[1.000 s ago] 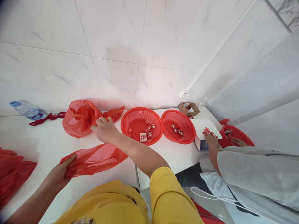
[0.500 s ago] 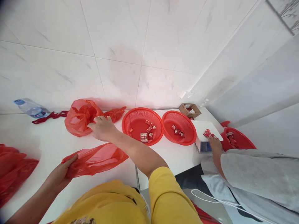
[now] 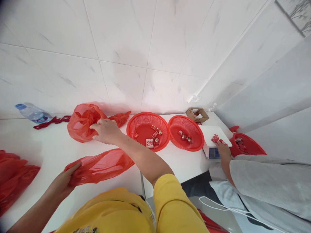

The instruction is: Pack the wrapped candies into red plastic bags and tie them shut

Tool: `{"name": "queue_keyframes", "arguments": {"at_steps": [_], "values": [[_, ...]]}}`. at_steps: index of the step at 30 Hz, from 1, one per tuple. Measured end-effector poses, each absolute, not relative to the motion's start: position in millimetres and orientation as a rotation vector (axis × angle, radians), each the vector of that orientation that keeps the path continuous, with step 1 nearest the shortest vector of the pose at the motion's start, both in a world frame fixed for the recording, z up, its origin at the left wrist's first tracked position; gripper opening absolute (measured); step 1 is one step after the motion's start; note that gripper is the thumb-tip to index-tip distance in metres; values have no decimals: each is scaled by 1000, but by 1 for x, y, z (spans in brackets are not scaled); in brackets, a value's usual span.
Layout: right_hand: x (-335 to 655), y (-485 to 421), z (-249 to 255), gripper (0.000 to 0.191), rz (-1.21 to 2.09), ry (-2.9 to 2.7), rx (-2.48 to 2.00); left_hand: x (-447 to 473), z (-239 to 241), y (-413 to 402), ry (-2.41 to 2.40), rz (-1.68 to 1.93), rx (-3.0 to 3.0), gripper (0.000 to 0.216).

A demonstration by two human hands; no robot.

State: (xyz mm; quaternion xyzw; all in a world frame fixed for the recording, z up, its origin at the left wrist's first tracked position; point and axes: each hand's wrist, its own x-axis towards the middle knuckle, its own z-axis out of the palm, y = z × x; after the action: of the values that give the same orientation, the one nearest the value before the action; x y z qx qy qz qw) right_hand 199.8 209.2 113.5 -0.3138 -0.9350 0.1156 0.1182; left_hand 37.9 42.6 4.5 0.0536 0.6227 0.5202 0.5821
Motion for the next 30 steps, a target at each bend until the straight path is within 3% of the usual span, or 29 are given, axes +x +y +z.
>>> {"name": "queue_keyframes", "arguments": {"at_steps": [17,30], "values": [[208,215,120,40,769,-2499,-878,40,8,40,1445,1183,106,5],[215,216,123,33,1560,-1804,-831,41,7,40,1485,1196,129,8]]}}
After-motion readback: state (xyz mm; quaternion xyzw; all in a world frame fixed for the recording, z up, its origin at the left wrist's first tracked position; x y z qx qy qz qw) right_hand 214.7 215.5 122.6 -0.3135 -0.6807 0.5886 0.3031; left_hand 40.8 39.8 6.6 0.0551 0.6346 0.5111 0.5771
